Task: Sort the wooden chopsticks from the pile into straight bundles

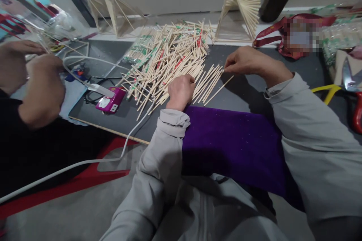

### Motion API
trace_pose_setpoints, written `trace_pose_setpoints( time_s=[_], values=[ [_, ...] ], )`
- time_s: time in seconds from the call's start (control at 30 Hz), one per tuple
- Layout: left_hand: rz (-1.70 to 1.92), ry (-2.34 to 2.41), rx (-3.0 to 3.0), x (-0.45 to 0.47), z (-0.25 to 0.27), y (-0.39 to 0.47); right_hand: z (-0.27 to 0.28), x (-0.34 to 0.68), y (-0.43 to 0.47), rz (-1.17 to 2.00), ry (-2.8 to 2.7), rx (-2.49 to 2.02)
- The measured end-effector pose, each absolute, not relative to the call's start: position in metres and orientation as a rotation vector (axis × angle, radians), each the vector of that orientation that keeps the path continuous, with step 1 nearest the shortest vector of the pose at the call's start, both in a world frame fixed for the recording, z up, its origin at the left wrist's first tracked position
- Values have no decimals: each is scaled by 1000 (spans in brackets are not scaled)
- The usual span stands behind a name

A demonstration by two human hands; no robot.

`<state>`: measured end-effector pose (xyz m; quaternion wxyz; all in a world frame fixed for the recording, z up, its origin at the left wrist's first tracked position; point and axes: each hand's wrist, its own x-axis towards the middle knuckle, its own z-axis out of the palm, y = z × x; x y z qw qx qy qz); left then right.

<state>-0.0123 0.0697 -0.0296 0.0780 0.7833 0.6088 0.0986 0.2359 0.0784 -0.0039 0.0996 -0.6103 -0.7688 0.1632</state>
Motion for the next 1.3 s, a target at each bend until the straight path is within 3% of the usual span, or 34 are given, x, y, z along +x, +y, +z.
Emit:
trace_pose_setpoints(
  time_s=[0.23,0.47,0.93,1.13,1.3],
  values=[
    [395,1906,2347,-17,-32,74,-5,216,74,436,-2292,-1698],
    [384,1743,2370,-13,-30,69,-25,185,68,73,-2538,-1538],
    [406,1878,2351,-25,-28,75,-33,190,74,228,-2635,-1451],
    [662,1583,2183,-23,-29,77,-27,188,71,180,-2527,-1457],
    [540,1395,1833,-22,-27,74,-20,188,67,107,-2491,-1414]
  ],
)
